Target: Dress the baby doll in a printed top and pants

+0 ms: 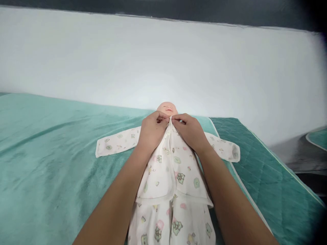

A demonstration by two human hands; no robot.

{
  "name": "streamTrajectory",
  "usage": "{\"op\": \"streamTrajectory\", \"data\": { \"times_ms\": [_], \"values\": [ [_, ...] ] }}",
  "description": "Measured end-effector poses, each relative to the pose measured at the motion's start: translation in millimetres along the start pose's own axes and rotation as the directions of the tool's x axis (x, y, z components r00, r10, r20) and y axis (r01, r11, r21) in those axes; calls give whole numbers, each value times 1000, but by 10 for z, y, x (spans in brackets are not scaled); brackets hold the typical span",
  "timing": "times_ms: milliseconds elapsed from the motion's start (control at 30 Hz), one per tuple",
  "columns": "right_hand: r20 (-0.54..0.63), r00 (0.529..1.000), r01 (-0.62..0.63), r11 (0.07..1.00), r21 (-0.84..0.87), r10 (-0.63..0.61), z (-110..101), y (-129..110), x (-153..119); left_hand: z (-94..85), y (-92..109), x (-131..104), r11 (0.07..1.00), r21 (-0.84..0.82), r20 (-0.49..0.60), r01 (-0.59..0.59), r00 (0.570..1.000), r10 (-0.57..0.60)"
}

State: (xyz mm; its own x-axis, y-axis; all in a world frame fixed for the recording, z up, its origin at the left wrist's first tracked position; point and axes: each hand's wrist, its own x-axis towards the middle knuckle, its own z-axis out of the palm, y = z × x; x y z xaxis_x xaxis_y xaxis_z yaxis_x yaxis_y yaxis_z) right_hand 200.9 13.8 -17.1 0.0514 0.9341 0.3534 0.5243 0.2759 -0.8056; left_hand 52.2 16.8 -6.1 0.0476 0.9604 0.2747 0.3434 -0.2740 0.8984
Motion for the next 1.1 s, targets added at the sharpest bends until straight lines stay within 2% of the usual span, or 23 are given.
{"op": "streamTrajectory", "data": {
  "times_ms": [500,700,900,1100],
  "values": [
    [22,999,-29,999,24,29,-13,-34,-122,-27,15,-9,997,-63,62,53,997,-49],
    [23,991,-133,973,188,131,-28,-6,-141,-56,10,0,986,-134,125,96,989,-80],
    [39,986,-167,959,230,163,-49,-10,-161,-43,0,-4,993,-77,80,94,993,-88],
    [71,985,-166,967,194,155,-79,-78,-180,-21,-33,4,986,-151,38,69,997,-64]
  ]
}}
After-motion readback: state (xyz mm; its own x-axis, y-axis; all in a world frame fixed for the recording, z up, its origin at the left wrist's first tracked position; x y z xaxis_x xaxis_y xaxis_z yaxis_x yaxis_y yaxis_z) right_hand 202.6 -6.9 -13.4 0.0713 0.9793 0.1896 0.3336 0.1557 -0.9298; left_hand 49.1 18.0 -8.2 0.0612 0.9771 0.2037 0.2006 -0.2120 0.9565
